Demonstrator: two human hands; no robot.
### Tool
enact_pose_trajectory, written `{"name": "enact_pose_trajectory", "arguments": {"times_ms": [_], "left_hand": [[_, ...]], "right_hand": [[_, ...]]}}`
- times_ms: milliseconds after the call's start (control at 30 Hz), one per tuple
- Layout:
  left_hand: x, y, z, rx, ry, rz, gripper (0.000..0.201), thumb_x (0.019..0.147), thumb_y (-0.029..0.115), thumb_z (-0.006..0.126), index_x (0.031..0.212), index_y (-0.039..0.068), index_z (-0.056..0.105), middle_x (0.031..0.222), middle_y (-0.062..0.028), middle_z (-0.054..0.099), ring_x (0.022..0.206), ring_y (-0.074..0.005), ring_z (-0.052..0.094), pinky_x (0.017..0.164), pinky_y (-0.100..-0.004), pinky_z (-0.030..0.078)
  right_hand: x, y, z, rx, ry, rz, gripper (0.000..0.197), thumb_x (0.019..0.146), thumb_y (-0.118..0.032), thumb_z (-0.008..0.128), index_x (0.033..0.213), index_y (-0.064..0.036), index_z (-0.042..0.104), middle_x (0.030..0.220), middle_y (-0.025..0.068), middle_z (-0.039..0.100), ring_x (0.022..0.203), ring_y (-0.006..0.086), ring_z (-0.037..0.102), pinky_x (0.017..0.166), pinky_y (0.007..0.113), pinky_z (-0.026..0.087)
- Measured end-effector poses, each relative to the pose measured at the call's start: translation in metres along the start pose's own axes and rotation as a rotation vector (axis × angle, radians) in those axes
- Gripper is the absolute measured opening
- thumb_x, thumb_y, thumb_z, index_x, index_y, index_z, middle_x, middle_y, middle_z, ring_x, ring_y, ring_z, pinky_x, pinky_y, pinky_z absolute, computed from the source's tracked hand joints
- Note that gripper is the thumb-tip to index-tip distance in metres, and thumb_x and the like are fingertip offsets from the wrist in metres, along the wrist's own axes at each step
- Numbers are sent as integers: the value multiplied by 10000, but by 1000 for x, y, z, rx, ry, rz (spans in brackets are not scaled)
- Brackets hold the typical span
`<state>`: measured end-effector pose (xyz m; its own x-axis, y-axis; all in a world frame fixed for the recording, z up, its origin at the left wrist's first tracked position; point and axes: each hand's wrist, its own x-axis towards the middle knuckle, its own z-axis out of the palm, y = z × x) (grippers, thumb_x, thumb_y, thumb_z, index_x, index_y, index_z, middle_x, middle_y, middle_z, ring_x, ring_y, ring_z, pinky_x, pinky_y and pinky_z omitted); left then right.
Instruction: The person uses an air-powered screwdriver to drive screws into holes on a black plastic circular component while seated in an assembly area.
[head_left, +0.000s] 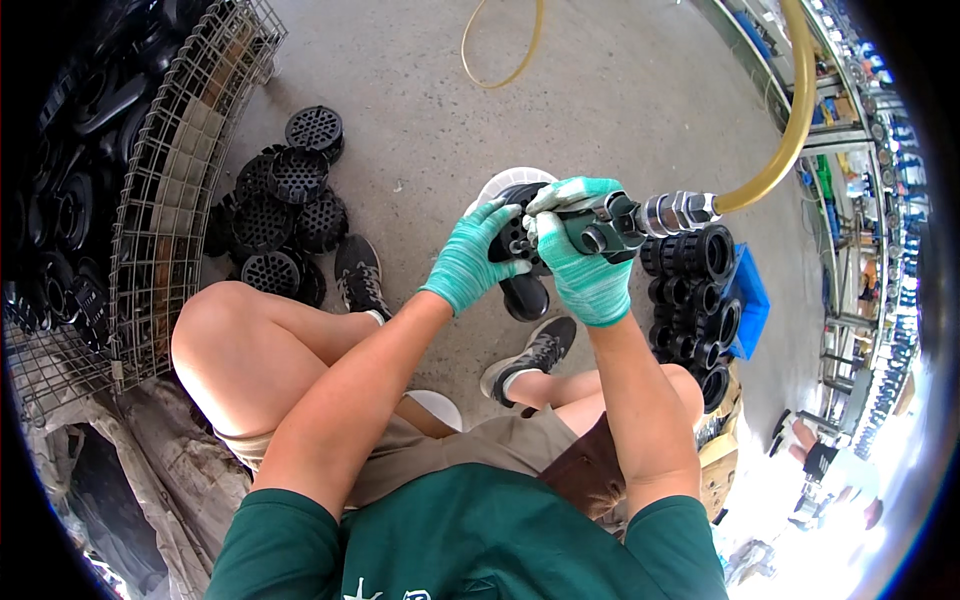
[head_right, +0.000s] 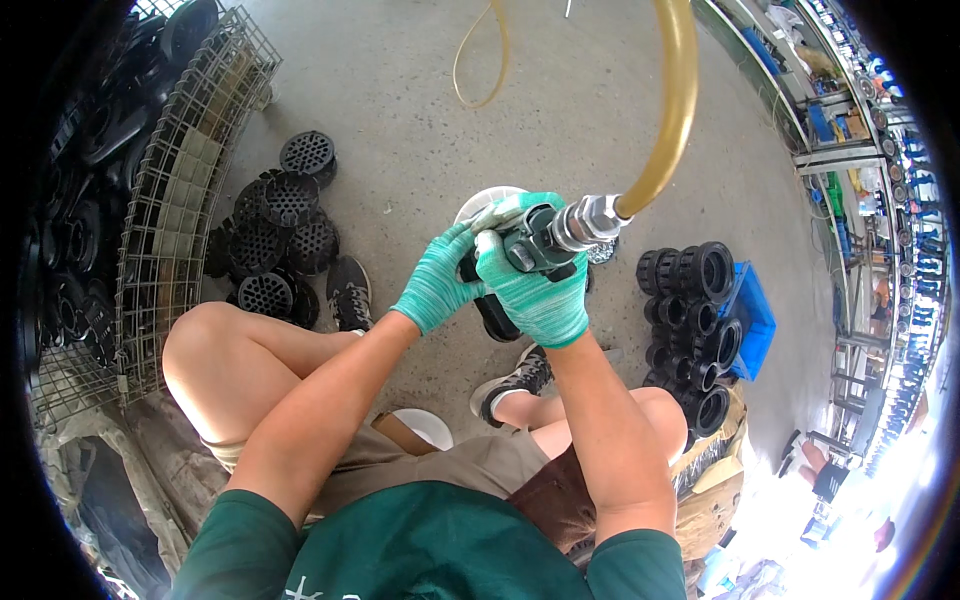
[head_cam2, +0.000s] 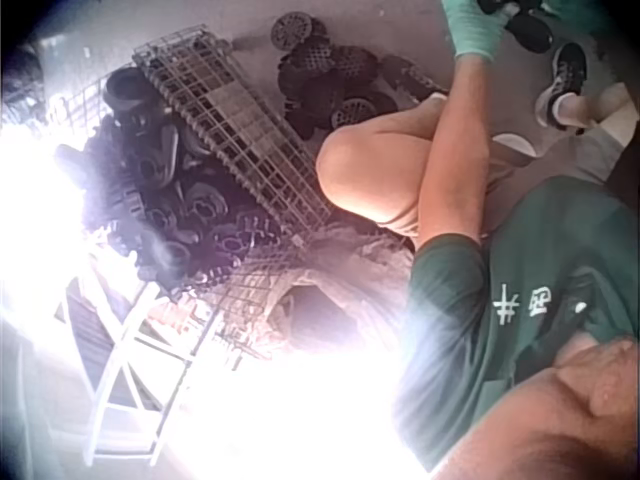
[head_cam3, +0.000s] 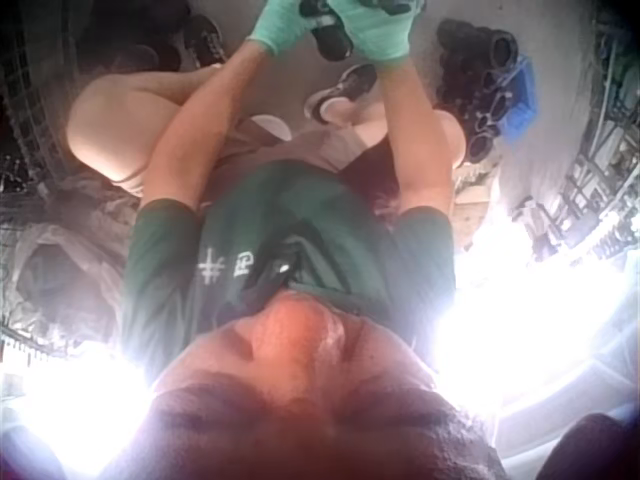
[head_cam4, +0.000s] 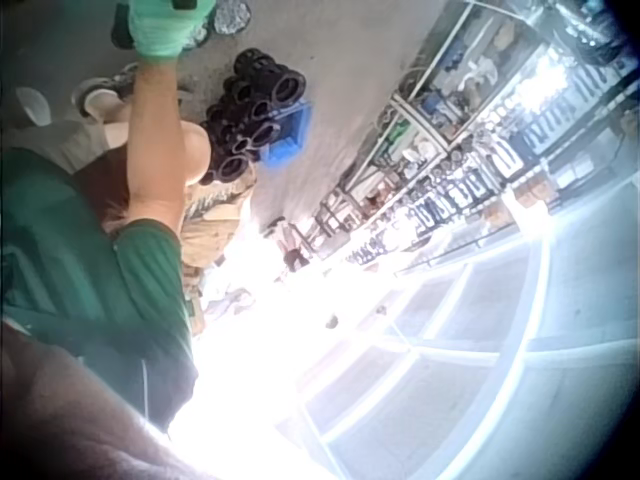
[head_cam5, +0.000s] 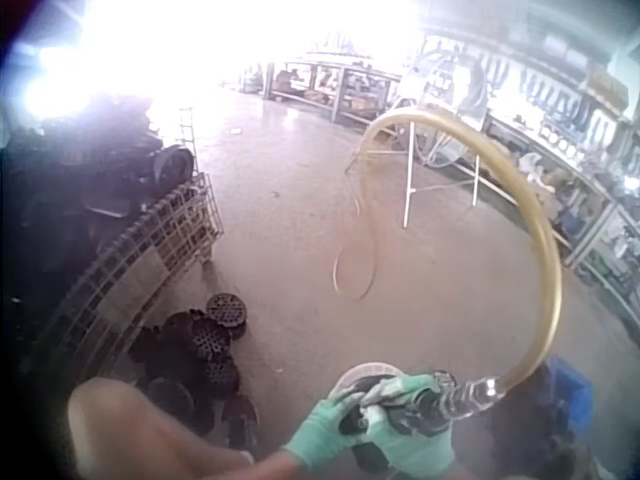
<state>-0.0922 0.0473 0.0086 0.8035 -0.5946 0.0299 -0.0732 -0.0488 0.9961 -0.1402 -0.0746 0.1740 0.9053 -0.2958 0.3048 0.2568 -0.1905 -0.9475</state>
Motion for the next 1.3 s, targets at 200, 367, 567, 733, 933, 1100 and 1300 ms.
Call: {"name": "enact_pose_trajectory", "arguments": {"times_ms": [200,367,567,733,933,1100,1300], "left_hand": [[-1,18,0,279,0,128,900,576,201,957,1377,72,570,1431,-181,527,1294,-389,520,1121,-444,445],[1,15,-1,262,-2,118,899,574,203,957,1374,64,572,1433,-187,528,1297,-392,519,1122,-445,445],[2,15,-1,201,-12,76,894,568,191,958,1366,58,578,1422,-184,538,1282,-390,532,1118,-440,452],[2,22,-2,273,10,141,893,560,156,959,1363,57,582,1410,-179,545,1270,-377,542,1109,-431,463],[1,23,-1,202,-6,89,889,562,135,960,1362,52,583,1411,-174,549,1271,-364,547,1109,-415,467],[0,19,-1,201,-6,62,893,557,125,959,1364,51,583,1411,-171,550,1271,-360,548,1112,-412,466],[1,21,0,191,-20,55,895,556,114,955,1367,54,582,1416,-167,546,1276,-354,545,1114,-409,467]], "right_hand": [[-2,0,-3,-43,35,11,340,803,151,642,1059,-49,543,966,105,687,896,172,686,782,315,594],[-1,1,-3,-49,32,-7,333,808,150,636,1059,-47,541,971,110,688,898,176,687,783,317,597],[-1,0,-1,-6,49,37,330,812,156,625,1059,-45,538,982,124,687,888,178,688,786,323,602],[-1,5,-4,-75,33,-1,333,810,163,623,1057,-43,537,973,116,682,873,173,688,779,322,601],[0,0,-1,-25,15,7,343,808,164,635,1055,-53,538,965,106,680,873,166,685,768,310,592],[3,-6,6,65,12,-8,350,805,162,639,1060,-56,537,959,105,685,865,157,679,769,309,588],[3,-2,2,28,4,-2,359,798,165,639,1063,-55,536,962,107,687,866,155,677,777,311,588]]}}
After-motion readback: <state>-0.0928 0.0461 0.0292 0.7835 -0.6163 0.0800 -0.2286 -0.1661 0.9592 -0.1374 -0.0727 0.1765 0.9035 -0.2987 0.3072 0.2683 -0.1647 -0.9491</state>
